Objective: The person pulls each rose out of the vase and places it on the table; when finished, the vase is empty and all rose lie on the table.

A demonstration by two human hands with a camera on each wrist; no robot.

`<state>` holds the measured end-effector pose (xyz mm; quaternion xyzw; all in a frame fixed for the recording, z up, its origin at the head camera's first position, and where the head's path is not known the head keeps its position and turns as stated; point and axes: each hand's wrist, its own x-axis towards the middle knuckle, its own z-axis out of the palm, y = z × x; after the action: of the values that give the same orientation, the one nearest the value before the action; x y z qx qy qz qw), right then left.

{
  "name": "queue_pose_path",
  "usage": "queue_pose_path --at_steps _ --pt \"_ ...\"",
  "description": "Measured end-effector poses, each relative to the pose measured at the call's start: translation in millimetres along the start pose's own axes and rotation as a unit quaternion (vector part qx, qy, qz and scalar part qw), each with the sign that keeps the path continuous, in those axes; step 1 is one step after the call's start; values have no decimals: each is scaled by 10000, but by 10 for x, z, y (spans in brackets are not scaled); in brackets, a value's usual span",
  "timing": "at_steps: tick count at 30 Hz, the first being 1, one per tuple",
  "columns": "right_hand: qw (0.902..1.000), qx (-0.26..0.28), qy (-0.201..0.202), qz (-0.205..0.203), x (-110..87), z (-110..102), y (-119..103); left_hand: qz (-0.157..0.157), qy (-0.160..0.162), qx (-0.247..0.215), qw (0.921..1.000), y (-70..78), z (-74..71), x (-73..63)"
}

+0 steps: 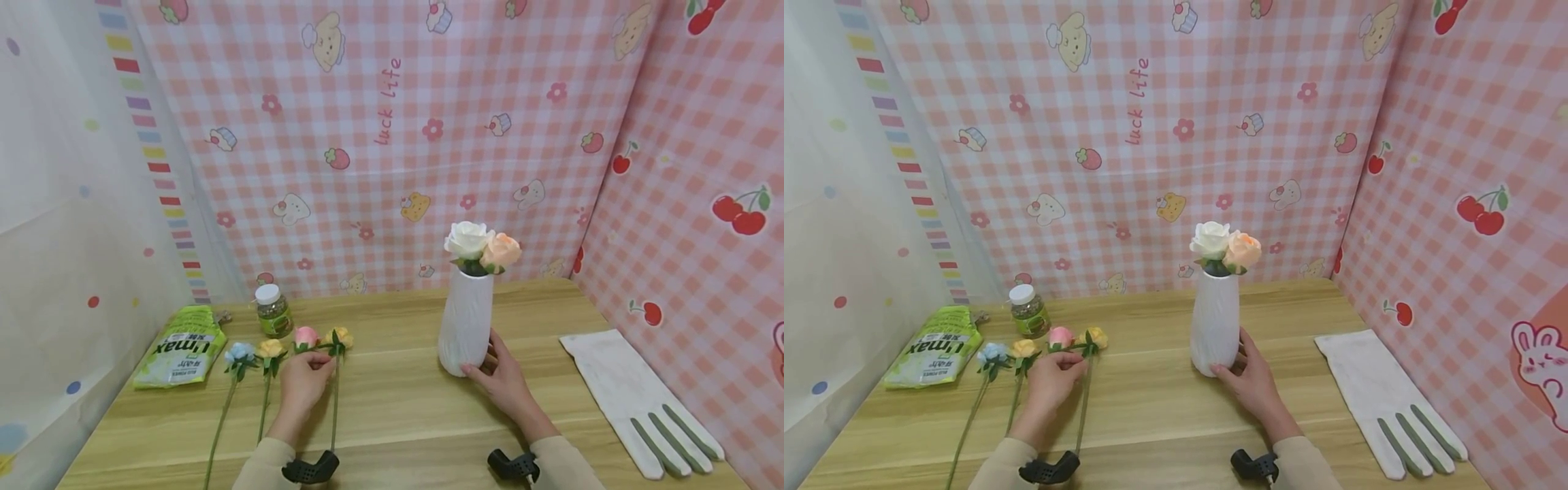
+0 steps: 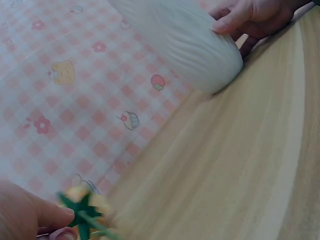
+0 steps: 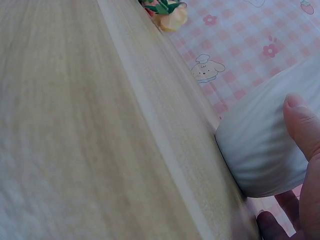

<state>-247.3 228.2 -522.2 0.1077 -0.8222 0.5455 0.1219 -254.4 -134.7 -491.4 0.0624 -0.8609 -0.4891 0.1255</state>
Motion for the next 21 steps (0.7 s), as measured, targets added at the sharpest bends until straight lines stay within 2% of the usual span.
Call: queue_pose_path --at_steps 4,7,12,17,21 --pt "10000 33 -13 9 -18 -1 -55 3 36 65 10000 44 -45 2" --pt "10000 20 -10 66 -17 -3 -61 173 22 208 9996 81 -52 -9" --pt "10000 -19 18 51 -11 0 -22 625 -524 550 9952 97 23 -70" --pt "10000 -45 23 34 -11 0 -32 799 -1179 793 9866 84 124 -149" --pt "9999 -60 1 106 -13 -3 -25 868 -1434 824 9824 67 187 -181"
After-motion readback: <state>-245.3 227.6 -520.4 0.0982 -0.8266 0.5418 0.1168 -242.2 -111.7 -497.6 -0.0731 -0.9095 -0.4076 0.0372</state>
